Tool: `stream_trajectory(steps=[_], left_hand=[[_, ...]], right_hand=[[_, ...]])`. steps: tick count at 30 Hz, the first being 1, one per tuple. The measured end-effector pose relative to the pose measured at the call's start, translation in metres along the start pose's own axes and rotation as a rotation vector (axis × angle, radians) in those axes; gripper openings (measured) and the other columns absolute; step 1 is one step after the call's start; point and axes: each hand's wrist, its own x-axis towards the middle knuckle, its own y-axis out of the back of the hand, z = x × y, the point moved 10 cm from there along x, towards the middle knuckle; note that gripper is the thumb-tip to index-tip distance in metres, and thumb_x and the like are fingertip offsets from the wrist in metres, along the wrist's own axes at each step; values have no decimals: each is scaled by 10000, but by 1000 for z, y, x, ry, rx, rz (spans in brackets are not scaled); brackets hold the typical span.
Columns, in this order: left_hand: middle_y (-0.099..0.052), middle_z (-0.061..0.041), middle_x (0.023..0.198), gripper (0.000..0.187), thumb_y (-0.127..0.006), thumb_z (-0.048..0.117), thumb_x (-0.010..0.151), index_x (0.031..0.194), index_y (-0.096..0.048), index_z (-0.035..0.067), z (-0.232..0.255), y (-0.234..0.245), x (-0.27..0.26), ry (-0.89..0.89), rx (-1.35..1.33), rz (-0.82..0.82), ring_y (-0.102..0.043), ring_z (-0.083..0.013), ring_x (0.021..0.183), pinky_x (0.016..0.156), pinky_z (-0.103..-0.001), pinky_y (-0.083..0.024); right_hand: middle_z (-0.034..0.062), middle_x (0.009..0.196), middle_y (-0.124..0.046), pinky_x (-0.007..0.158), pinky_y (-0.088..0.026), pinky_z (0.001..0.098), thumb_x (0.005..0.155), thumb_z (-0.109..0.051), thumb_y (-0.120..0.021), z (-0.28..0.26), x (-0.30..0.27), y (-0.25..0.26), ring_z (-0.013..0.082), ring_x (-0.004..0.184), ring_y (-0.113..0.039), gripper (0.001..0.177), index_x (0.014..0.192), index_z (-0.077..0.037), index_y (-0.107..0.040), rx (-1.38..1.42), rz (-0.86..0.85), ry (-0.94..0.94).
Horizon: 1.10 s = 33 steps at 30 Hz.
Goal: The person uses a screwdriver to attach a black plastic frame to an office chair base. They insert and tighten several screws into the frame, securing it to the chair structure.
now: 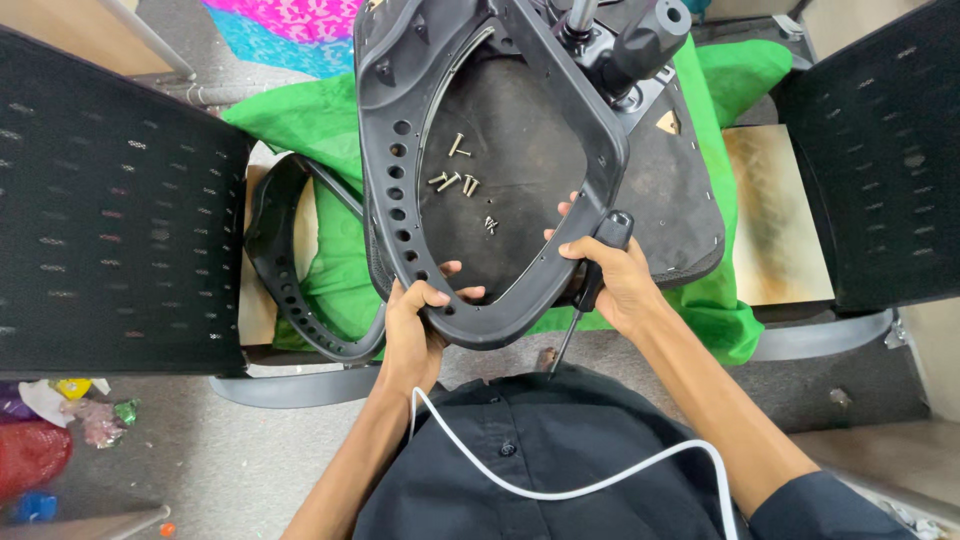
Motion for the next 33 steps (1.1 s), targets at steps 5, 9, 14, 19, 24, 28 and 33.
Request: stream_trajectory(steps=[5,9,14,19,24,28,33], left_hand=[[-590,-114,1239,630,-477,63,700,1326,-401,84,0,-4,-5,-29,62,30,-729,-324,922,693,-481,-650],[-621,-138,1181,586,-482,70,713,1293,-405,37,1,-5,-3,-85,106,46,-734,-323,889,673,-488,-657],[-678,-155,1023,451,-538,90,742,1178,-480,-9,-7,7,3,-66,173,137,-718,-299,784,641,-441,-635],[-673,-129,946,315,-663,126,781,1065,-626,-5,-9,8,1,-52,217,220,-700,-241,769,659,-394,-603],[-689,-99,934,314,-716,194,818,1062,-667,3,-9,5,0,30,137,258,-693,-210,810,718,-382,-574],[-702,-148,917,310,-744,117,778,1043,-664,-22,-15,10,7,94,-19,299,-694,-239,809,756,-366,-571],[-690,-112,921,295,-758,57,745,1025,-692,-5,-18,17,14,57,27,284,-668,-209,796,734,-333,-549]], right_hand=[[38,1358,-598,944,-587,457,749,53,-635,-3,1,2,261,1217,-638,691,1414,-98,-523,-8,-40,-37],[32,1238,-616,885,-596,447,729,52,-638,-2,7,7,205,1157,-665,701,1399,-135,-547,-10,-13,-114],[113,1119,-640,792,-575,398,746,42,-651,0,22,13,194,928,-653,683,1397,-152,-576,-30,-10,-160],[99,1075,-653,720,-548,341,738,28,-652,0,35,21,192,886,-657,670,1383,-143,-593,-49,-35,-167],[86,1017,-662,700,-547,337,720,30,-653,-4,45,29,186,855,-663,639,1345,-100,-616,-93,1,-162],[67,975,-649,658,-521,337,714,27,-660,-8,46,28,193,820,-653,652,1352,-101,-627,-108,-7,-155],[64,923,-674,627,-524,332,699,21,-648,-5,47,30,183,781,-664,609,1296,-99,-638,-126,-7,-187]])
